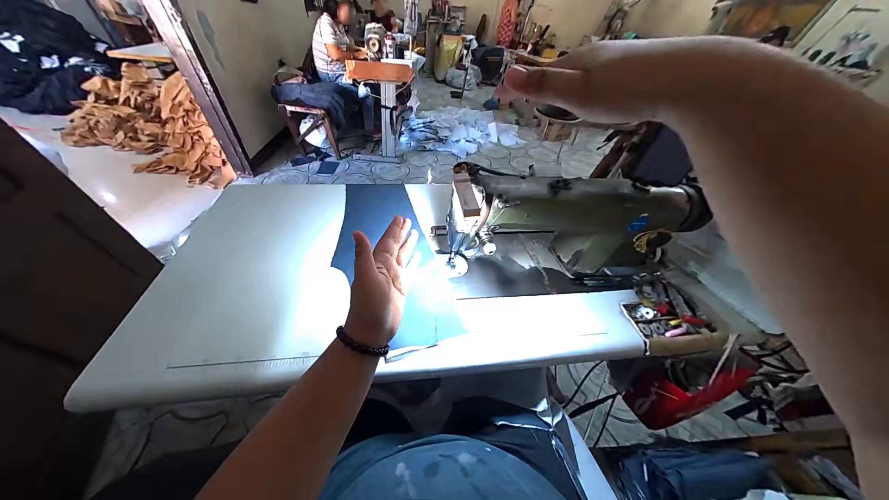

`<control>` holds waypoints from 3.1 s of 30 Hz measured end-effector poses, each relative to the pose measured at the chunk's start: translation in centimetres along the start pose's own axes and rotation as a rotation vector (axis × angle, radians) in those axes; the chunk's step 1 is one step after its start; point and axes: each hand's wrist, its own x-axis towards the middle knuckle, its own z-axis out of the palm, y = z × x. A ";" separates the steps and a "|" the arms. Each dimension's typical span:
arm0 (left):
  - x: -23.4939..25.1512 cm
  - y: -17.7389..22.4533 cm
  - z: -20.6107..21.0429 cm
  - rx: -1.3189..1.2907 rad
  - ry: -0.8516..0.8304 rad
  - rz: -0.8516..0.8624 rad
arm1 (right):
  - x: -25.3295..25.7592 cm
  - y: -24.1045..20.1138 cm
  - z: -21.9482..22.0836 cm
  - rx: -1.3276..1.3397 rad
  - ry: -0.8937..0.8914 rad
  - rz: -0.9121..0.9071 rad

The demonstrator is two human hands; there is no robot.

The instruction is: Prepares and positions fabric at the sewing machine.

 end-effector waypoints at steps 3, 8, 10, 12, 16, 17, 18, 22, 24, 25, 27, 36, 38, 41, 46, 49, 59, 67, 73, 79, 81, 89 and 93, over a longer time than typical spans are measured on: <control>0.0 0.3 0.3 -0.049 0.003 0.052 | 0.1 -0.4 -0.4 0.091 0.128 -0.038; -1.0 -0.7 0.5 0.024 0.004 -0.018 | 2.4 0.1 4.5 0.012 -0.036 -0.162; -1.3 -0.9 -0.2 0.054 -0.011 -0.025 | 2.2 0.6 4.4 0.002 -0.010 -0.196; -1.2 -1.1 -1.1 0.071 -0.005 -0.026 | 1.2 1.4 3.8 0.029 0.057 -0.214; -1.1 -2.0 -3.4 0.276 -0.040 0.022 | -1.2 2.9 6.3 0.190 0.432 -0.340; -1.2 -2.6 -4.1 0.392 -0.085 0.030 | -2.1 2.9 8.5 0.276 0.525 -0.392; -1.6 -3.2 -4.8 0.526 -0.128 0.024 | -3.1 2.5 11.6 0.372 0.562 -0.437; -2.9 -6.8 -6.8 0.965 -0.295 0.137 | -7.0 1.4 27.9 0.568 0.482 -0.459; -3.3 -7.9 -7.2 1.094 -0.372 0.212 | -8.2 1.4 33.6 0.678 0.440 -0.372; -3.4 -8.2 -7.1 1.161 -0.407 0.241 | -8.6 1.3 35.3 0.741 0.420 -0.335; -3.5 -8.4 -6.8 1.289 -0.477 0.302 | -9.1 0.9 37.0 0.790 0.385 -0.323; -3.6 -9.4 -7.0 1.429 -0.532 0.408 | -8.6 0.0 38.3 0.551 0.359 -0.448; -3.9 -9.7 -7.0 1.426 -0.510 0.457 | -8.7 0.0 38.3 0.539 0.364 -0.443; -3.8 -10.0 -6.7 1.436 -0.497 0.510 | -8.6 0.1 38.4 0.562 0.366 -0.468; -3.5 -9.8 -6.5 1.429 -0.520 0.507 | -8.5 0.1 38.3 0.579 0.369 -0.474; -3.6 -9.9 -6.5 1.418 -0.518 0.525 | -8.5 0.1 38.3 0.583 0.372 -0.469; -3.4 -10.0 -6.4 1.428 -0.544 0.558 | -8.5 0.2 38.3 0.577 0.369 -0.477; -3.4 -9.9 -6.1 1.436 -0.556 0.533 | -8.4 0.2 38.4 0.586 0.376 -0.476; -3.2 -9.7 -5.9 1.440 -0.580 0.531 | -8.4 0.2 38.4 0.592 0.372 -0.480; -3.1 -9.7 -5.9 1.451 -0.602 0.549 | -8.4 0.2 38.5 0.593 0.380 -0.482; -3.1 -9.7 -6.0 1.457 -0.607 0.559 | -8.3 0.2 38.5 0.601 0.383 -0.480; -2.9 -10.1 -6.2 1.420 -0.611 0.573 | -8.1 0.2 38.6 0.590 0.389 -0.474; -2.6 -9.9 -6.5 1.403 -0.627 0.508 | -8.1 0.1 38.5 0.525 0.333 -0.457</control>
